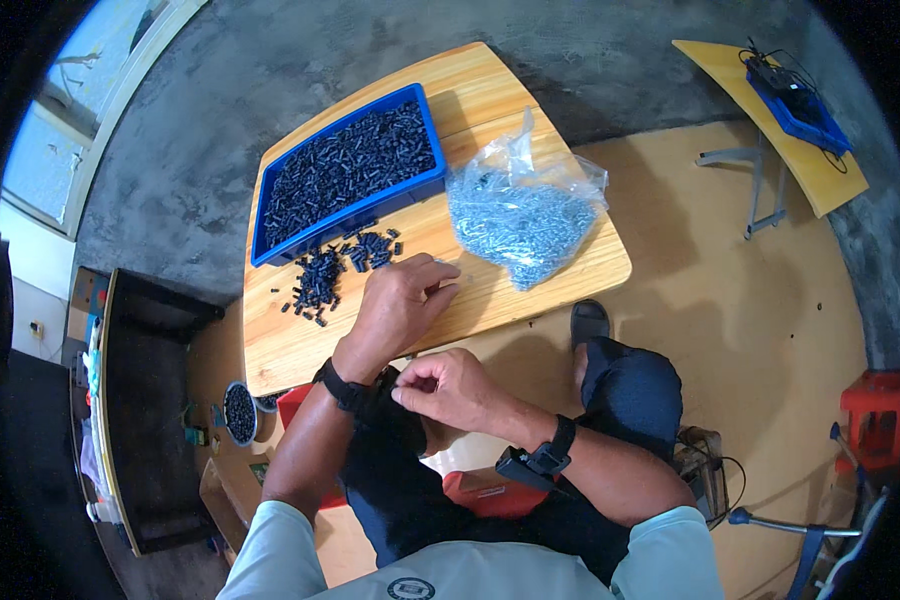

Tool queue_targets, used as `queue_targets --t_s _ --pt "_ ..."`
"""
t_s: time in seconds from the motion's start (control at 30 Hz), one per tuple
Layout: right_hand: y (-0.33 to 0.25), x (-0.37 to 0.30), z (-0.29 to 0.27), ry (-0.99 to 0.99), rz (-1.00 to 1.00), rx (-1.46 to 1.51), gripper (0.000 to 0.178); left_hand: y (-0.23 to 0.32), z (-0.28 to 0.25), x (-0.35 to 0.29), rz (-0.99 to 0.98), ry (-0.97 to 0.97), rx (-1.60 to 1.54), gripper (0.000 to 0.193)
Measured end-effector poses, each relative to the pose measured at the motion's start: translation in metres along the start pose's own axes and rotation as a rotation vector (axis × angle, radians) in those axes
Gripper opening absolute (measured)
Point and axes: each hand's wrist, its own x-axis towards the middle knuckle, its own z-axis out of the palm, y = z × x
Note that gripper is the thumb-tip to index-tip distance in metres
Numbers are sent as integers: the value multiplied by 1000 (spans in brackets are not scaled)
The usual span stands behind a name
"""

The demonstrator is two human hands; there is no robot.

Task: The person picks up a black plastic piece and a metal pin by hand, inserts the pin into the piece, and places the assembled unit into a red box, repeating the process.

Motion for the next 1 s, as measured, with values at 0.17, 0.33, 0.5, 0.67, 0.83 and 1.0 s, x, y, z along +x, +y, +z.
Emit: queue_targets --t_s 0.17,0.33,0.5,0.67,0.83,1.0 --pt "-2 -8 -11 -81 -40 -118 18 6 12 12 17 -123 171 9" --pt "4 -13 -20 -40 -30 -96 17 7 26 6 -9 -39 182 7" --pt "1 -16 -30 -25 -50 -62 17 15 30 -2 -10 -53 315 8" --pt "7 -14 -32 98 -28 42 17 15 18 -23 -4 -71 335 8" --pt "-7 -16 -35 182 -3 221 21 29 -6 -50 -243 126 -139 6" --pt "-5 -10 -35 178 44 446 24 49 -26 -68 -10 91 31 10"
